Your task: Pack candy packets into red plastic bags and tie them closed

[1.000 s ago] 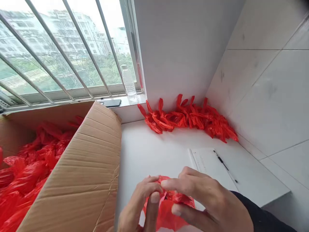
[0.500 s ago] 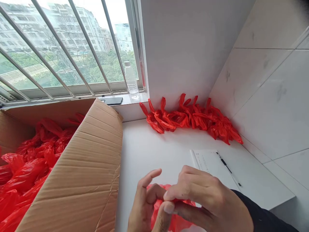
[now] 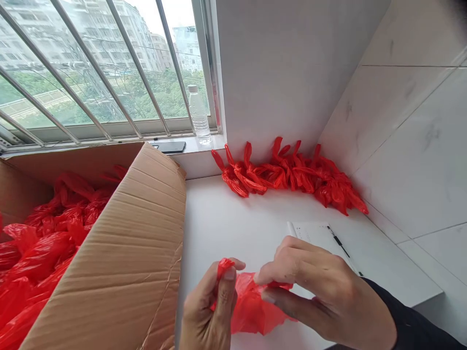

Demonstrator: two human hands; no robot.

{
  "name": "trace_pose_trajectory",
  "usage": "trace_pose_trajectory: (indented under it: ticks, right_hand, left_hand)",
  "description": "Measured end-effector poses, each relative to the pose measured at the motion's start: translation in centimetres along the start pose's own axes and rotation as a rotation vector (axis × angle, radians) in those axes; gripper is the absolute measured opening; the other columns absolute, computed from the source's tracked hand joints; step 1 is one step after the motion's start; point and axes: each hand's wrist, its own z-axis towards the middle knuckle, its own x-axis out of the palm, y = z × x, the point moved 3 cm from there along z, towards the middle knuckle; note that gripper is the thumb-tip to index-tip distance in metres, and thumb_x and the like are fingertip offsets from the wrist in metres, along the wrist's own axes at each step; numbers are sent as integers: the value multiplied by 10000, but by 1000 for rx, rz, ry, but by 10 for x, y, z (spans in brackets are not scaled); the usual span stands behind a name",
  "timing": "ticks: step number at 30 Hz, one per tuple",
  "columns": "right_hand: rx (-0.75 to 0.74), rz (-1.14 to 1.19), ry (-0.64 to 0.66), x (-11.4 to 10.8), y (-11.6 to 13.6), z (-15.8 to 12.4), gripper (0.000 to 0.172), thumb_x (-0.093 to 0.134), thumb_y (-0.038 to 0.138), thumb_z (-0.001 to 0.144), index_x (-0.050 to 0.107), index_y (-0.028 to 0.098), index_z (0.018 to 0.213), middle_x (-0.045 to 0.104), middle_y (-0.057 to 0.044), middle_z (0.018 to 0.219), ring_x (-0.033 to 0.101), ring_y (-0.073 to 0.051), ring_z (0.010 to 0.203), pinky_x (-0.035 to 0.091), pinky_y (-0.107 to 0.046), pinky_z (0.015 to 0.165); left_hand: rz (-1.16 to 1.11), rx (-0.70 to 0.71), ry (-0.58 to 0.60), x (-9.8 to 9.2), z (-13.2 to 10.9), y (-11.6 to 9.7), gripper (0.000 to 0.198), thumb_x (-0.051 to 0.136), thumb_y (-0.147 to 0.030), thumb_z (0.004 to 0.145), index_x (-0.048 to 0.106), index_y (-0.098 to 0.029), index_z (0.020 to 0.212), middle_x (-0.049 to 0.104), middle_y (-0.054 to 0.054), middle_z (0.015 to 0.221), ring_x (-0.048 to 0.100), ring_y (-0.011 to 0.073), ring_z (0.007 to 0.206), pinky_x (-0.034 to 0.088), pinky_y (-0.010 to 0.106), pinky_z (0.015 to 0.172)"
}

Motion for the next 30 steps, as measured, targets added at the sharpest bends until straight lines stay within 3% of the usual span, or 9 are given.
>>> trace_pose_trajectory:
  ticks: [4, 6, 8, 10, 13, 17, 22, 26, 30]
  right_hand:
    - [-20, -75, -11, 2, 7, 5, 148, 608, 102, 942, 625, 149, 1081, 699, -8, 847, 520, -126, 706, 501, -257, 692]
    - [-49, -80, 9, 3, 11, 7, 134, 595, 115, 952, 625, 149, 1078, 720, -6, 880, 532, -128, 707, 510, -265, 720]
    - [-80, -88, 5, 2, 13, 8, 133, 595, 154, 961, 628, 147, 1090, 731, -16, 912, 573, -144, 766, 521, -288, 782]
    - [-68, -139, -32, -2, 10, 9, 198, 581, 150, 963, 624, 148, 1156, 728, -45, 1015, 608, -173, 909, 519, -322, 870]
    - [20, -128, 24, -2, -5, 8, 295, 545, 114, 961, 598, 177, 1244, 693, -72, 1159, 599, -196, 1056, 514, -354, 924]
    - [165, 59, 60, 2, -26, 2, 58, 587, 200, 969, 639, 204, 994, 695, -14, 906, 618, -159, 866, 519, -308, 807]
    - [343, 152, 20, 5, -34, -9, 51, 606, 221, 967, 656, 228, 961, 670, 19, 859, 603, -129, 811, 491, -272, 765]
    - [293, 177, 22, 22, -36, -10, 285, 638, 214, 940, 613, 226, 1224, 687, -30, 1080, 591, -175, 1027, 478, -332, 907]
    - [245, 208, -30, 34, -36, -8, 87, 604, 162, 937, 656, 206, 991, 689, -15, 924, 584, -160, 874, 478, -316, 806]
  left_hand:
    - [183, 187, 6, 19, -6, -17, 402, 637, -422, 871, 617, -240, 1230, 684, 54, 947, 636, 200, 787, 543, 306, 803]
    - [273, 281, 62, 27, -4, -23, 311, 601, -409, 880, 649, -234, 1132, 695, 74, 983, 634, 212, 797, 544, 320, 784]
    - [269, 309, 154, 30, 2, -25, 268, 492, -418, 944, 641, -218, 847, 654, 39, 776, 564, 176, 652, 511, 284, 649]
    - [189, 244, 242, 28, 8, -21, 421, 400, -447, 993, 537, -210, 672, 509, -9, 588, 445, 136, 534, 420, 249, 524]
    - [62, 68, 264, 19, 14, -9, 436, 422, -506, 993, 534, -201, 702, 459, -23, 606, 419, 121, 558, 398, 239, 535]
    - [-56, -32, 269, 9, 19, -3, 421, 518, -545, 946, 555, -198, 710, 486, -17, 633, 443, 128, 588, 420, 247, 566]
    - [-144, -125, 210, -8, 31, 3, 411, 484, -516, 972, 671, -165, 869, 553, 9, 640, 531, 164, 644, 458, 281, 632]
    - [-97, -96, 298, -12, 31, 6, 427, 511, -502, 969, 610, -174, 715, 543, 1, 649, 480, 129, 598, 411, 256, 586]
    - [-125, -92, 344, -11, 29, 6, 399, 489, -479, 986, 650, -174, 786, 588, 8, 679, 543, 142, 639, 463, 254, 640]
